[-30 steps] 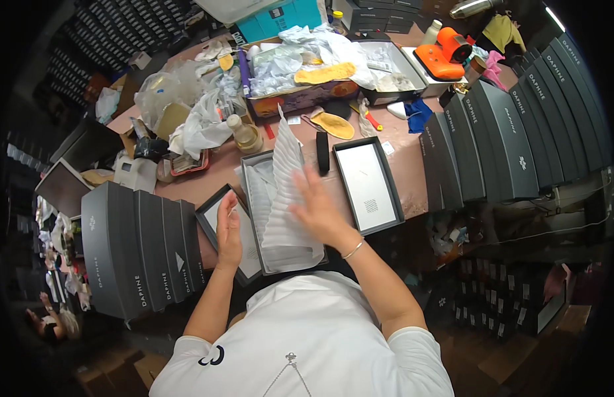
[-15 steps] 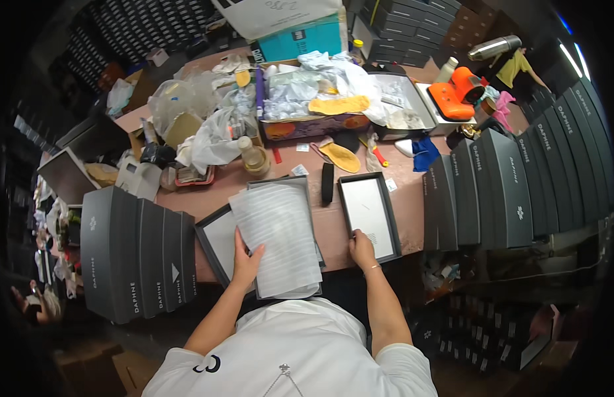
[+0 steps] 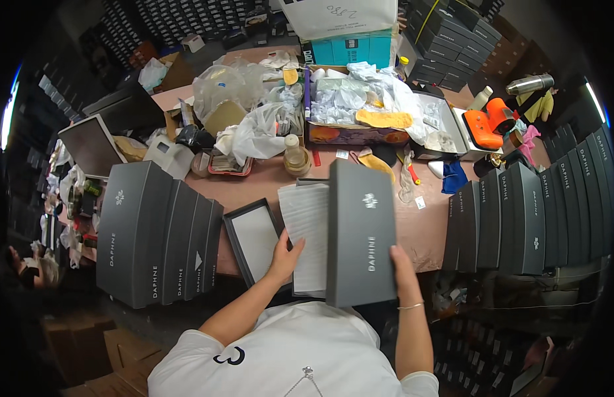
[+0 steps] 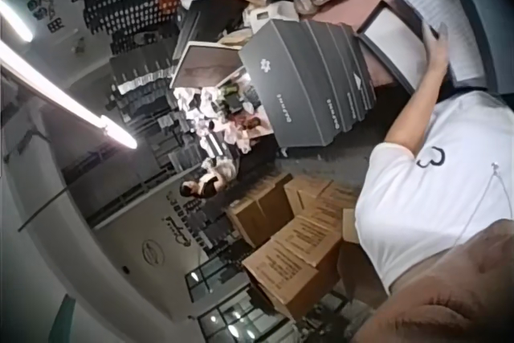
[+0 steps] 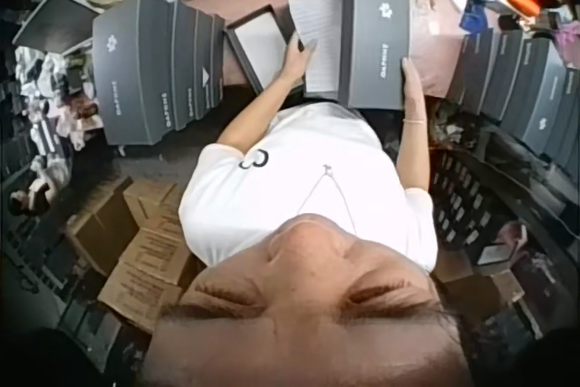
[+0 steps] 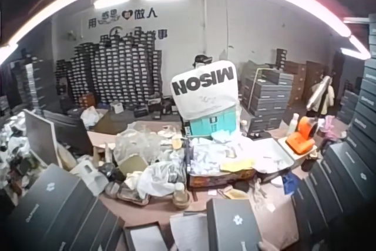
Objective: Packing high-heeled shoes into boxes with tissue paper.
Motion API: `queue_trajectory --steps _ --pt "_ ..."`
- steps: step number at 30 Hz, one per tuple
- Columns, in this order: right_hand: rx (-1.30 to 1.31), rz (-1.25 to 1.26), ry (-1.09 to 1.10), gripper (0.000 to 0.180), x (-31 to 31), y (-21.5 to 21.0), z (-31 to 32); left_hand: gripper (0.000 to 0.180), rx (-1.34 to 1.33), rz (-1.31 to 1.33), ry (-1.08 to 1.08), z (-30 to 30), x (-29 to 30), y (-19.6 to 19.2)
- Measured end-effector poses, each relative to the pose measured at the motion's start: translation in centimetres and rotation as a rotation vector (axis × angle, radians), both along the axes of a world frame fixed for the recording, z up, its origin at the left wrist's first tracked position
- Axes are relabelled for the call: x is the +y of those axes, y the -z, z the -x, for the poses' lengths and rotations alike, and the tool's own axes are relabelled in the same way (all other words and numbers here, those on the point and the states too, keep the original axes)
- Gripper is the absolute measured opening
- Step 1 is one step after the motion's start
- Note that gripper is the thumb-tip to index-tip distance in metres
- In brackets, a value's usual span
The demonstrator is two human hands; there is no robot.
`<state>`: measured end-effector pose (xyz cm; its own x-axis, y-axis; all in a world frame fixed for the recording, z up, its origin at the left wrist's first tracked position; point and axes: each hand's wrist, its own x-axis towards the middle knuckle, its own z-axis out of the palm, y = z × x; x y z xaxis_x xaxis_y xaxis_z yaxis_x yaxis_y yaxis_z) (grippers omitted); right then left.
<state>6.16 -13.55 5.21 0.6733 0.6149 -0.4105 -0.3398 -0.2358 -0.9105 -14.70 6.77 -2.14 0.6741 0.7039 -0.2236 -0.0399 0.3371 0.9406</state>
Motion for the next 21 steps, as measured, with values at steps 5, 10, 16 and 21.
queue_trajectory --steps 5,10,16,21 --pt "-0.247 0.066 -0.351 0.045 5.6 0.7 5.7 0.085 0.016 0.208 -0.087 1.8 0.3 -1.5" --pt "-0.275 0.156 -0.395 0.039 4.2 3.4 5.9 0.081 0.034 0.150 -0.042 1.5 0.7 -3.3" --pt "-0.254 0.161 -0.304 0.052 5.1 0.3 7.0 0.067 0.045 0.190 -0.082 2.7 2.3 -3.3" --pt "-0.348 0.118 -0.184 0.056 4.0 3.6 7.6 0.054 0.125 0.166 0.064 2.5 2.2 0.9"
